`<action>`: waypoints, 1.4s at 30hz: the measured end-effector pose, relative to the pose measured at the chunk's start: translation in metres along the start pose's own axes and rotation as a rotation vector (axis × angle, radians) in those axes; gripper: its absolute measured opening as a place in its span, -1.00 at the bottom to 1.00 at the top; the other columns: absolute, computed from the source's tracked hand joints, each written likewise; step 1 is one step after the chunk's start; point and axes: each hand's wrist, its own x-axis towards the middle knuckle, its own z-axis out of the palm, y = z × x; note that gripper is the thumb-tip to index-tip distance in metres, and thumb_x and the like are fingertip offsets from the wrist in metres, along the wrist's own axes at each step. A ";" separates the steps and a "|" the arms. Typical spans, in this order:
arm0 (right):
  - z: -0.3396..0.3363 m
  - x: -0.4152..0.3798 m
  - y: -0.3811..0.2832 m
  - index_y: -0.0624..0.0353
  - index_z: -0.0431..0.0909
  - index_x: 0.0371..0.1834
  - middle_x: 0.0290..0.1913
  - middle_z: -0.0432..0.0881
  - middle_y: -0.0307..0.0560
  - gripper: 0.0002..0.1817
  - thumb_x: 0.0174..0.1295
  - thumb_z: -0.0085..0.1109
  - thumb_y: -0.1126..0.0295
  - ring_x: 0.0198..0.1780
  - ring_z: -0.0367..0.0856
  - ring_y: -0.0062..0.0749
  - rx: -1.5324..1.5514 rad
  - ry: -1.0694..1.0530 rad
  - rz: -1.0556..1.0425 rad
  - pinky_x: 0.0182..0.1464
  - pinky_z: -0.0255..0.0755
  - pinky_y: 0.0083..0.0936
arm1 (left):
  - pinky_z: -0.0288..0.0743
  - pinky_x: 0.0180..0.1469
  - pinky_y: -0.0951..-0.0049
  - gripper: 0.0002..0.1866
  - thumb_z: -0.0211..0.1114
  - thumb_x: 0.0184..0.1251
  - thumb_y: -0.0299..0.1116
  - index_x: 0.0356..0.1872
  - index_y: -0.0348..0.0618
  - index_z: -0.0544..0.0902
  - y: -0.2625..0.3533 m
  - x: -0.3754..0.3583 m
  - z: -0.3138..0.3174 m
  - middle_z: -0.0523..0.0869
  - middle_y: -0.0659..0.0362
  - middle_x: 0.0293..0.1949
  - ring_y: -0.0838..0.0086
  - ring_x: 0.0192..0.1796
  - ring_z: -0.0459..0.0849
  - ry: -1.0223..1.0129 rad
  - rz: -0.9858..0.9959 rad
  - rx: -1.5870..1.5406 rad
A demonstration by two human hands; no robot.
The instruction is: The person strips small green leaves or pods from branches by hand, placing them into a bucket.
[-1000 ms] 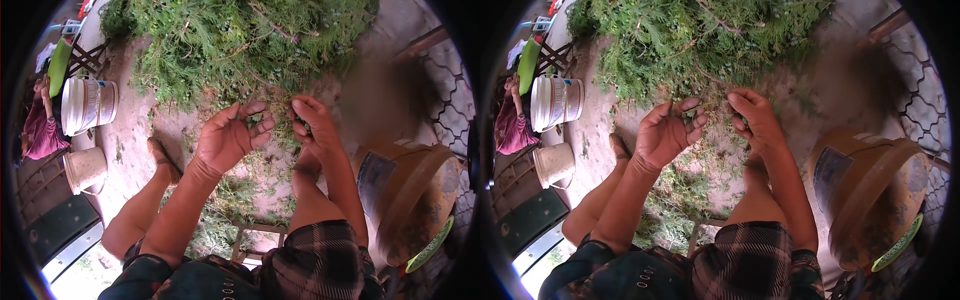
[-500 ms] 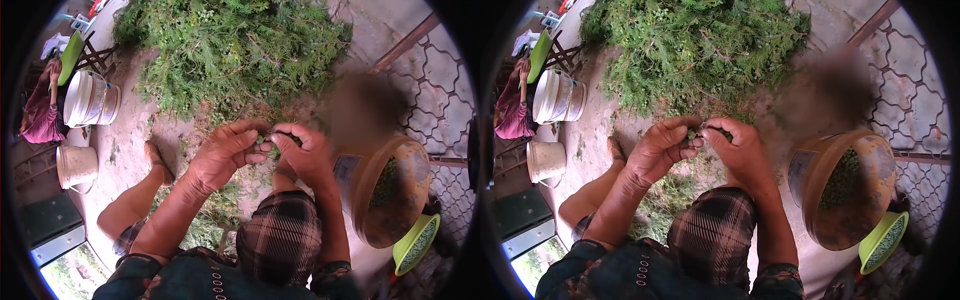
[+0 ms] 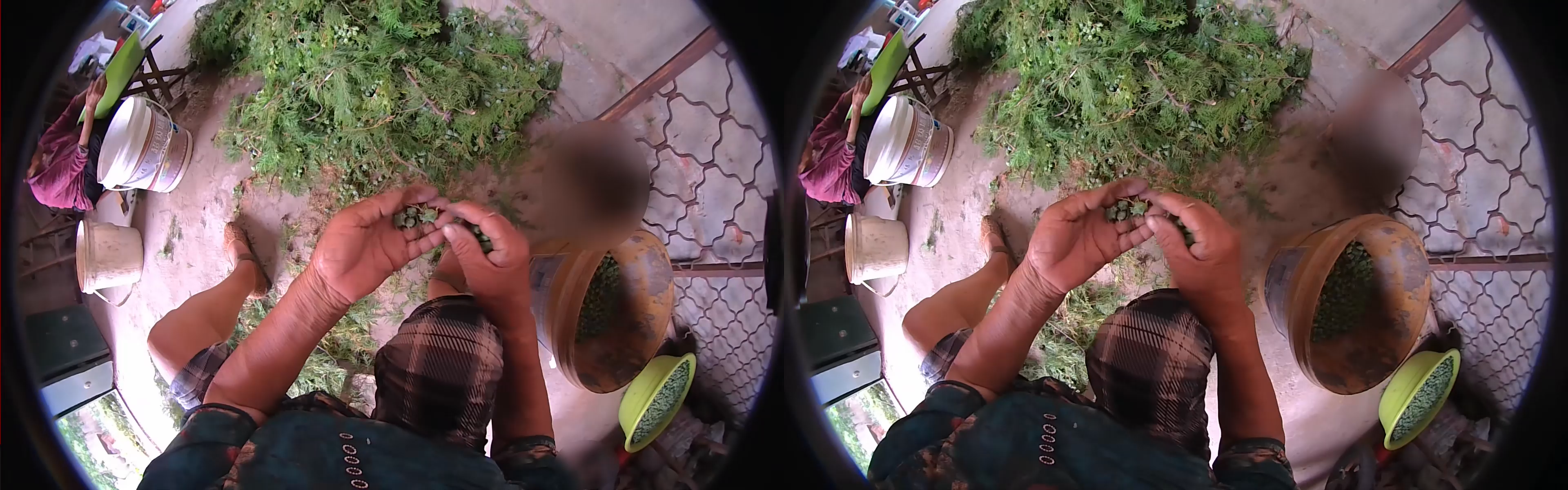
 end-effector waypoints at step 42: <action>-0.132 -0.061 -0.042 0.24 0.60 -0.19 -0.16 0.59 0.03 -0.79 0.07 0.20 0.51 -0.09 0.56 -0.22 -0.727 0.410 0.086 0.02 0.39 -0.45 | 0.27 0.26 0.08 -0.40 -0.20 0.46 0.01 0.16 -0.43 0.28 -0.021 0.012 -0.016 0.35 -0.20 0.17 0.02 0.19 0.37 0.091 -0.143 -0.164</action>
